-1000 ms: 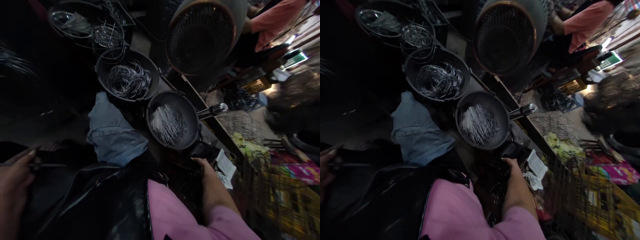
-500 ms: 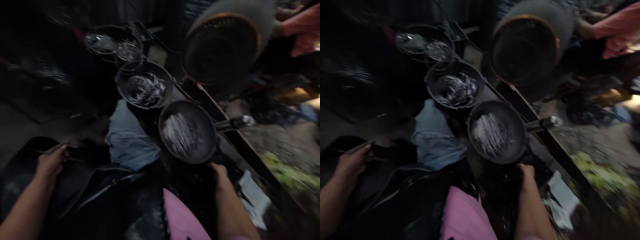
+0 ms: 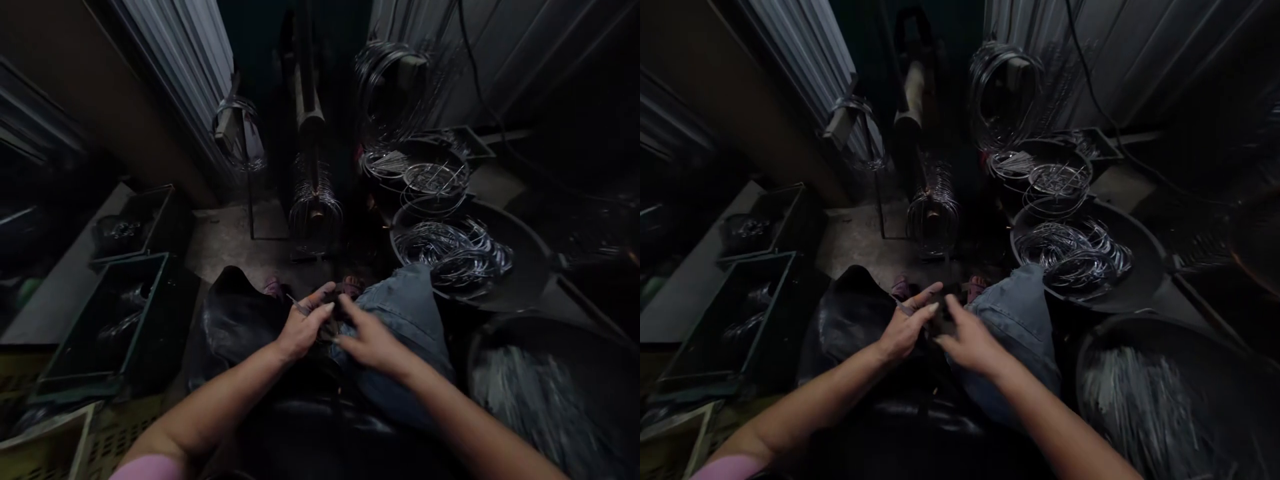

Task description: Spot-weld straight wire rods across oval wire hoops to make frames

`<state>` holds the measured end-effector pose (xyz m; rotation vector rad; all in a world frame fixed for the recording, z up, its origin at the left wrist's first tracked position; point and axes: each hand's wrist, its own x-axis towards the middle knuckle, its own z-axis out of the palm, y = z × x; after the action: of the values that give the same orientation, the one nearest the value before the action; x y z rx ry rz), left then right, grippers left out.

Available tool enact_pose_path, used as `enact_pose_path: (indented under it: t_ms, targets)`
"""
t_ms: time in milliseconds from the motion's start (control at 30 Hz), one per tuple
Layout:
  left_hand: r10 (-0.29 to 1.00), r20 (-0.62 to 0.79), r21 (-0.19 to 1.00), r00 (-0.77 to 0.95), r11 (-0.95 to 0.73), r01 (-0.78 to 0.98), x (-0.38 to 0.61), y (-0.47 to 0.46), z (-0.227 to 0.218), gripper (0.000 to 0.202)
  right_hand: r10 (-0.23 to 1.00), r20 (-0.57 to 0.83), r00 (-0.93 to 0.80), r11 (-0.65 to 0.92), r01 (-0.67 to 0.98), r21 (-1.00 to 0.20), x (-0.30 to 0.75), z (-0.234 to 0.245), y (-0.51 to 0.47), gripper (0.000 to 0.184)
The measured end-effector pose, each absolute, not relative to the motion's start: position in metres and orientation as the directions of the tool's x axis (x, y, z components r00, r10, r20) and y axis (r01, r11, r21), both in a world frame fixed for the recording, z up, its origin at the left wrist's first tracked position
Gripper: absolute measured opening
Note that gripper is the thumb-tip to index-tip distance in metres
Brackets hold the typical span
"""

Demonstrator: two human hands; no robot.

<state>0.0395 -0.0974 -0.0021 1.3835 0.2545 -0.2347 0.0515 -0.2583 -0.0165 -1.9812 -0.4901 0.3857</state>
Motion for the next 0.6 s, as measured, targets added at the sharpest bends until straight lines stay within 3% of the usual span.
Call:
enact_pose_path:
  t_ms: [100,200,267,300,367,433,600]
  targets:
    - [0.039,-0.266,0.963,0.963,0.064,0.263,0.041,-0.088,0.009,0.05,0.617,-0.034,0.786,-0.315,0.207,-0.926,0.06,-0.017,-0.214,0.058]
    - [-0.195,-0.359,0.932,0.913,-0.134,0.338,0.063,-0.068,0.006,0.062,0.568,-0.03,0.823,-0.222,0.118,-0.968,0.077,-0.022,-0.229,0.04]
    - [-0.302,-0.456,0.872,0.837,-0.339,0.353,0.089,-0.056,-0.01,0.065,0.388,-0.068,0.919,-0.181,0.004,-0.983,0.088,-0.028,-0.265,0.029]
    - [-0.28,-0.5,0.818,0.82,-0.465,0.339,0.103,-0.052,-0.024,0.063,0.242,-0.116,0.963,-0.198,-0.068,-0.978,0.092,-0.03,-0.286,0.028]
    - [-0.118,-0.556,0.612,0.822,-0.728,0.31,0.133,-0.044,-0.061,0.055,-0.075,-0.176,0.981,-0.306,-0.191,-0.933,0.096,-0.035,-0.321,0.032]
    - [-0.034,-0.611,0.461,0.791,-0.827,0.322,0.16,-0.04,-0.105,0.053,-0.268,-0.099,0.958,-0.47,-0.219,-0.855,0.097,-0.038,-0.341,0.035]
    - [-0.004,-0.777,0.187,0.63,-0.957,0.224,0.184,-0.042,-0.204,0.033,-0.254,0.173,0.952,-0.73,-0.072,-0.679,0.104,-0.044,-0.34,0.034]
